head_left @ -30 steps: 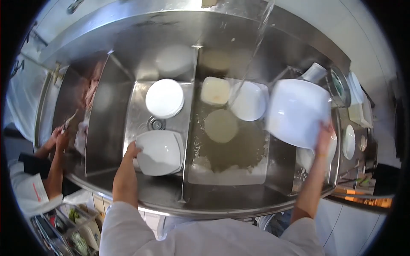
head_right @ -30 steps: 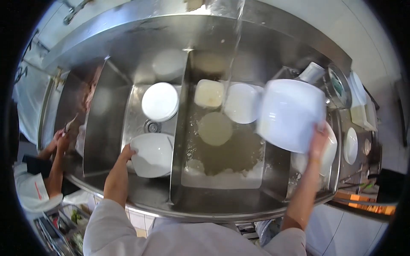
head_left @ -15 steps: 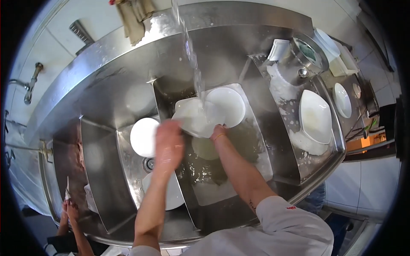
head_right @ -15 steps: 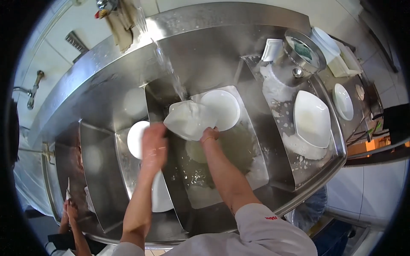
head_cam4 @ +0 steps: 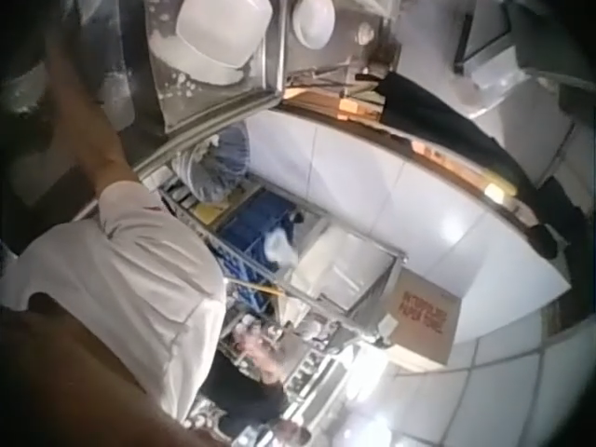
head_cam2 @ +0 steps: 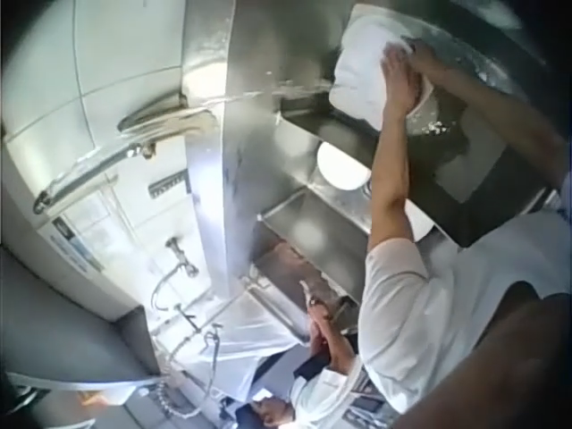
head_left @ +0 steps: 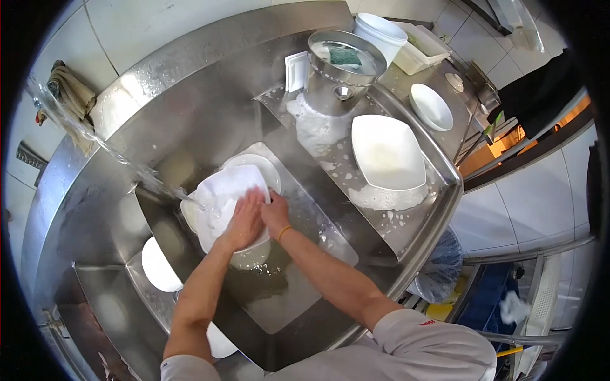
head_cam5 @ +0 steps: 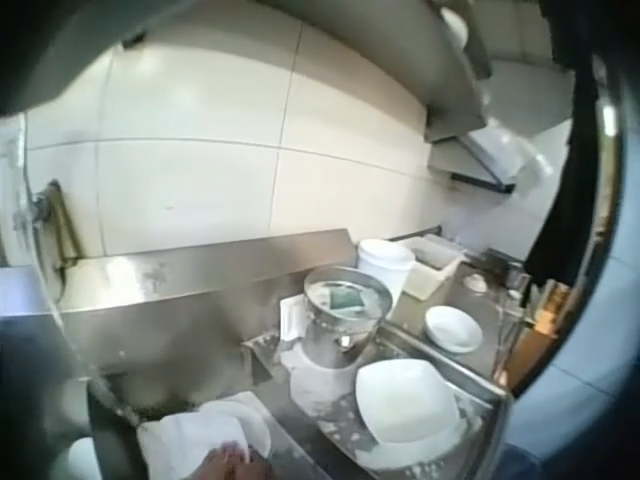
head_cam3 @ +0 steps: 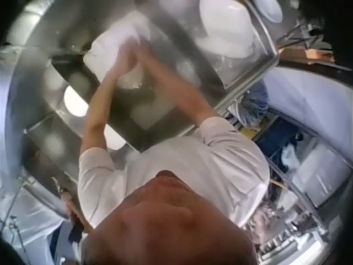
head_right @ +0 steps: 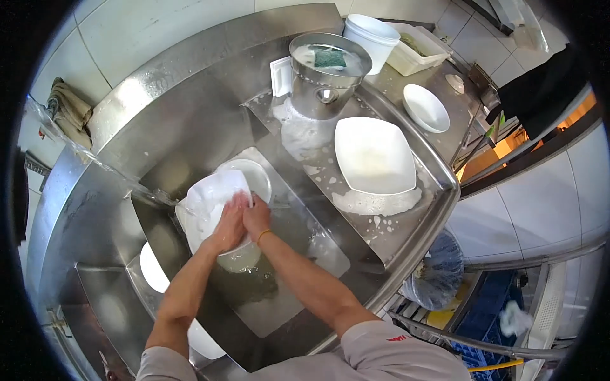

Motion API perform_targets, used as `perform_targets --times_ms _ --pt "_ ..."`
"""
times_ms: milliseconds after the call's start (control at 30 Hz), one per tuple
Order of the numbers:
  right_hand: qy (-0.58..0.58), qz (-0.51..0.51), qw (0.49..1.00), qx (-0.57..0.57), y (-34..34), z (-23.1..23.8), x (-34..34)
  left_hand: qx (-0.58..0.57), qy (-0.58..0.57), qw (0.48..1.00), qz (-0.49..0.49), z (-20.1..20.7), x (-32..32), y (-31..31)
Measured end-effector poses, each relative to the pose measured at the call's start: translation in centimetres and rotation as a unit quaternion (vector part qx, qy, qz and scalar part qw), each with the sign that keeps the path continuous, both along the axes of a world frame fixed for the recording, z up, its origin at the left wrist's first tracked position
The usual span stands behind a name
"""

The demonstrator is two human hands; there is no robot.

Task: Organizing clean dishes from a rack and then washing and rinsing several ceramic bowls in a commercial kitchen sink.

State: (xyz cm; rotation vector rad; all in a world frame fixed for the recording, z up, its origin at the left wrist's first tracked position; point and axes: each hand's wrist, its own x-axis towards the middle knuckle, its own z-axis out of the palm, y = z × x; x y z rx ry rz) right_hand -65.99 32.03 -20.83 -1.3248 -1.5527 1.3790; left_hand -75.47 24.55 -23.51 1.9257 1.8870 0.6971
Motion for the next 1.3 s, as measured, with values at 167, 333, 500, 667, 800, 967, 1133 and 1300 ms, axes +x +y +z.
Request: perform_targets --times_ms 167,333,500,667,800,967,1133,1300 --pt "-0.011 0.046 0.996 -0.074 1.1 -1.3 0.8 -0.023 0.261 0.931 0.254 0.2 -2.8 0.4" --pt "-0.015 0.105 0.989 -0.104 -0.1 -0.2 -1.1 -0.068 0.002 0.997 0.023 -1.6 -1.2 -2.7" --pt "0.060 0.124 0.980 -0.141 0.0 1.5 0.9 -0.195 0.288 0.907 0.237 3.0 -6.2 -8.3" --pt "-0.017 0.184 0.957 -0.225 -5.2 2.1 -0.7 0.105 0.268 0.956 0.056 4.4 -7.0 -2.8" --pt "0.029 0.166 0.974 -0.150 -4.5 2.6 1.6 0.043 0.105 0.975 0.192 5.8 -7.5 -3.1" --pt "0.192 0.079 0.978 -0.013 -4.8 4.1 -0.7 -0.040 -0.280 0.816 0.504 -2.6 -8.9 -12.0" --pt "0.292 0.009 0.946 -0.140 -2.0 -2.1 3.2 0.104 -0.611 0.612 0.491 4.1 -0.4 -7.7" --pt "0.303 0.169 0.832 -0.432 -6.0 -11.9 2.8 -0.049 -0.060 0.865 0.496 14.0 -0.1 -8.6"
